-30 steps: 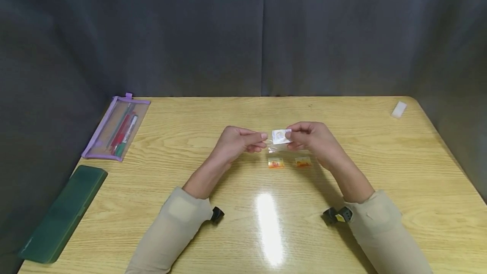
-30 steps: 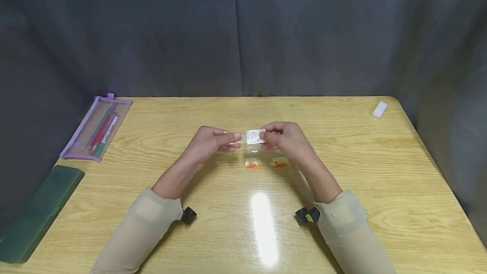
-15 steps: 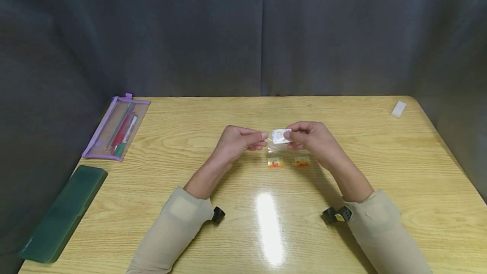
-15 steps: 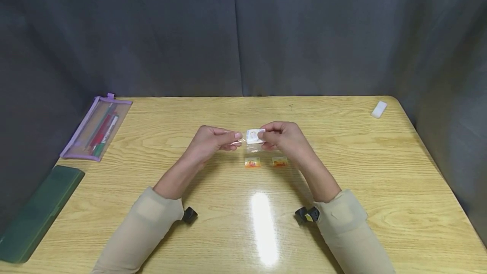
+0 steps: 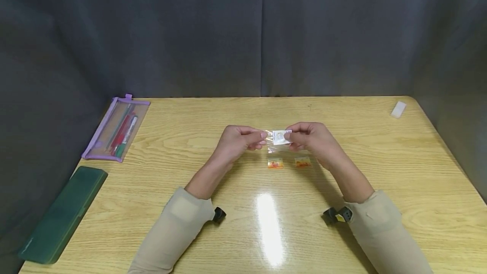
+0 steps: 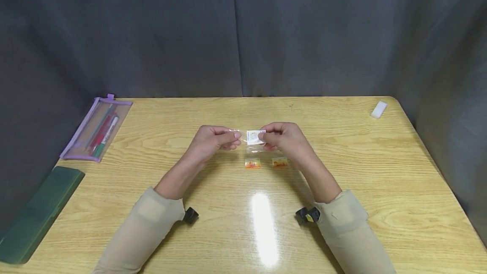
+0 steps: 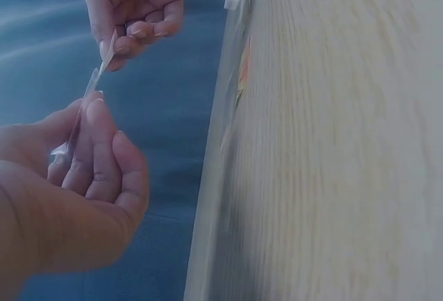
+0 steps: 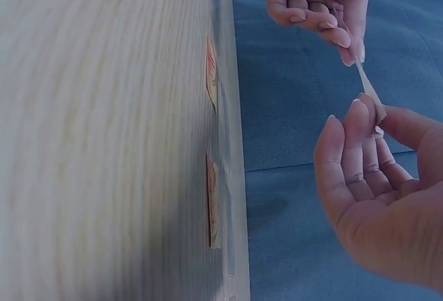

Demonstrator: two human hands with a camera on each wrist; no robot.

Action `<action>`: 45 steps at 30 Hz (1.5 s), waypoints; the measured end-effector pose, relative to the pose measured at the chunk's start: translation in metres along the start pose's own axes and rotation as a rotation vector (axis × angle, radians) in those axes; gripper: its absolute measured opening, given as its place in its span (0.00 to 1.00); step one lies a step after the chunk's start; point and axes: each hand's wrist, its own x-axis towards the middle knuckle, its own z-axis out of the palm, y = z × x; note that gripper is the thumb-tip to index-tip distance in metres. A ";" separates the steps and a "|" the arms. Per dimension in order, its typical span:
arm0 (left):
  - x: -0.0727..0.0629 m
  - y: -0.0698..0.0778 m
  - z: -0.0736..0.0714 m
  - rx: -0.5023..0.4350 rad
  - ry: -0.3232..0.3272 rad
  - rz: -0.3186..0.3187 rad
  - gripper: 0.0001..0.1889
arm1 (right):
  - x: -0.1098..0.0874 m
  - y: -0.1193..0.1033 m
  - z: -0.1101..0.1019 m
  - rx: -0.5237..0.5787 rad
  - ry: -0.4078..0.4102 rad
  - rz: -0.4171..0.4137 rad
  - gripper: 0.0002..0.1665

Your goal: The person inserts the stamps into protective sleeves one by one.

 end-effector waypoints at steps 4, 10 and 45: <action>0.000 0.000 0.000 0.001 -0.002 0.003 0.12 | 0.000 0.001 -0.002 -0.025 0.020 0.004 0.19; 0.000 0.000 0.001 -0.002 -0.002 0.010 0.14 | 0.001 0.001 -0.003 0.016 0.059 -0.003 0.19; 0.001 0.000 0.007 -0.035 0.031 0.007 0.14 | -0.001 0.002 -0.003 0.083 0.092 -0.033 0.13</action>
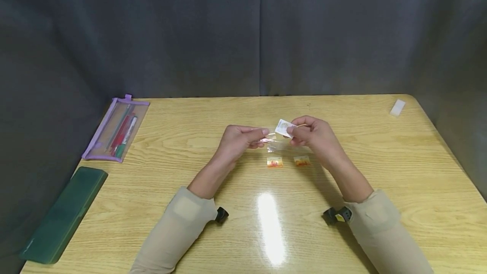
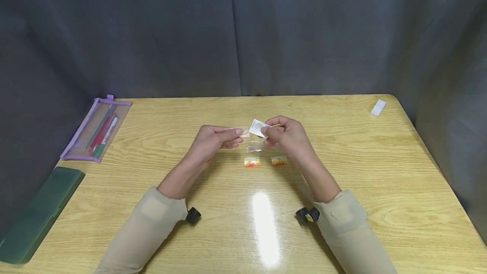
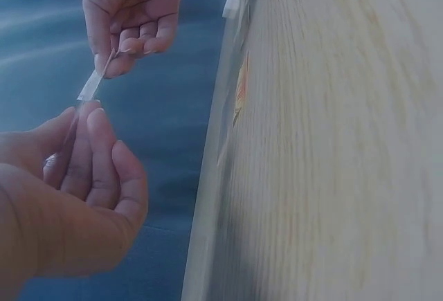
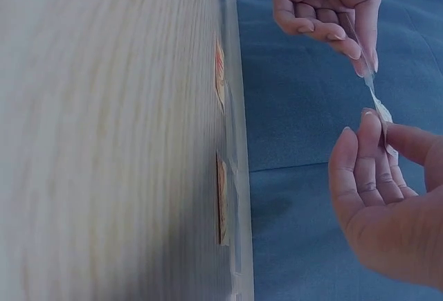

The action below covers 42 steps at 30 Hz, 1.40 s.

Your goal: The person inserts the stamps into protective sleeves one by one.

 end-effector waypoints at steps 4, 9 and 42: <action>0.000 0.000 0.000 -0.011 0.004 -0.001 0.15 | 0.000 -0.001 0.000 0.005 -0.004 -0.001 0.14; 0.000 -0.001 0.000 -0.016 0.009 -0.001 0.16 | 0.000 -0.001 0.000 0.020 -0.001 0.001 0.16; -0.002 -0.002 0.004 -0.001 -0.012 0.083 0.12 | -0.001 0.001 0.001 -0.078 -0.135 0.044 0.17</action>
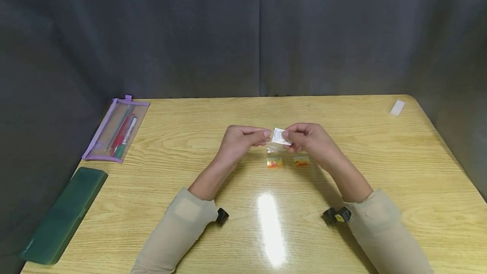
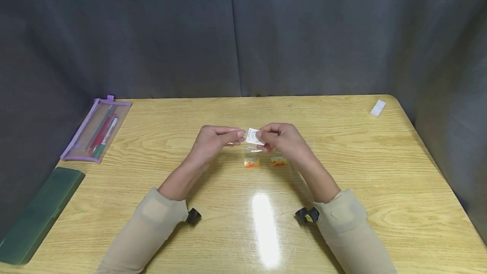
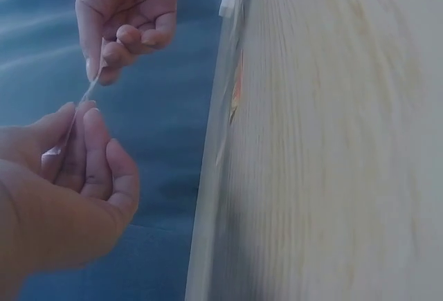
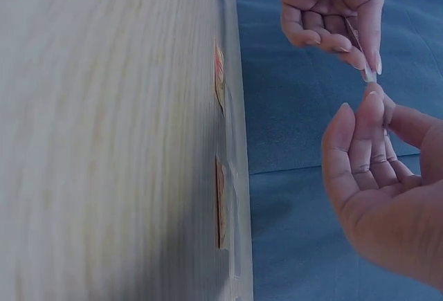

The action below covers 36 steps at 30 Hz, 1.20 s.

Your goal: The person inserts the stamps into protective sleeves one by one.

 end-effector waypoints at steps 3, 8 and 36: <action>0.001 -0.001 0.001 -0.005 0.005 0.014 0.10 | 0.000 0.001 0.001 -0.018 0.002 -0.013 0.17; 0.002 -0.002 0.002 0.000 0.028 0.004 0.09 | 0.000 0.001 0.001 -0.050 -0.004 -0.021 0.17; 0.001 0.000 0.002 -0.032 0.027 -0.039 0.12 | -0.001 -0.001 -0.007 -0.064 0.026 -0.014 0.19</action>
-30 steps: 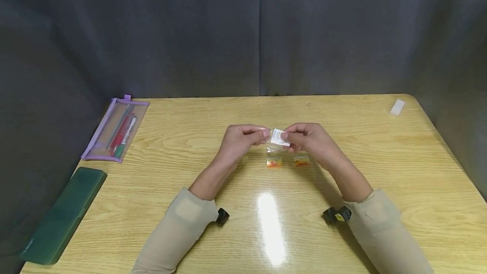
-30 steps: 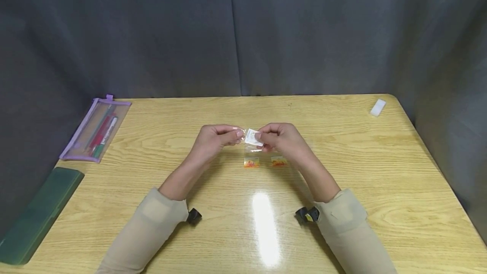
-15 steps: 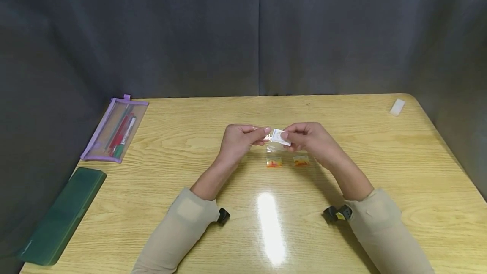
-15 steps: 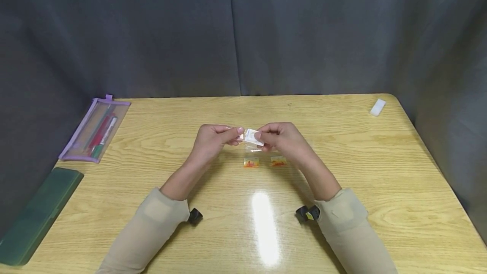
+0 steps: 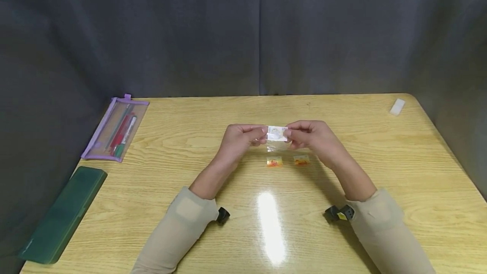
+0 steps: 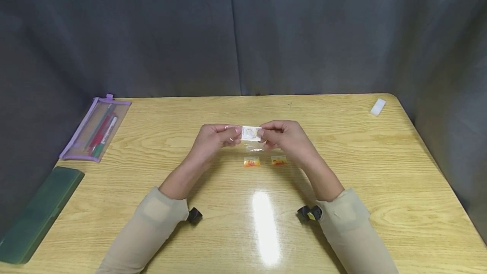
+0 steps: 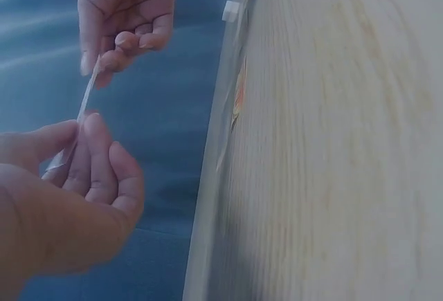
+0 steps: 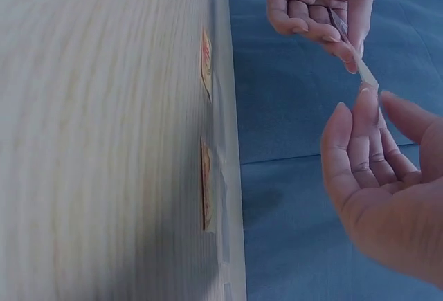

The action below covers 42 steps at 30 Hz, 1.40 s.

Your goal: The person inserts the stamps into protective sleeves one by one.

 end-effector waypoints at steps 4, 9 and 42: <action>0.000 0.000 -0.001 -0.010 -0.001 -0.011 0.12 | 0.000 -0.001 0.000 0.014 0.013 0.009 0.19; 0.000 0.001 0.000 0.002 -0.002 -0.013 0.13 | 0.000 -0.003 0.002 0.015 0.021 0.013 0.18; 0.002 0.000 0.004 -0.071 -0.074 -0.059 0.14 | 0.003 -0.003 0.010 0.098 -0.029 0.000 0.19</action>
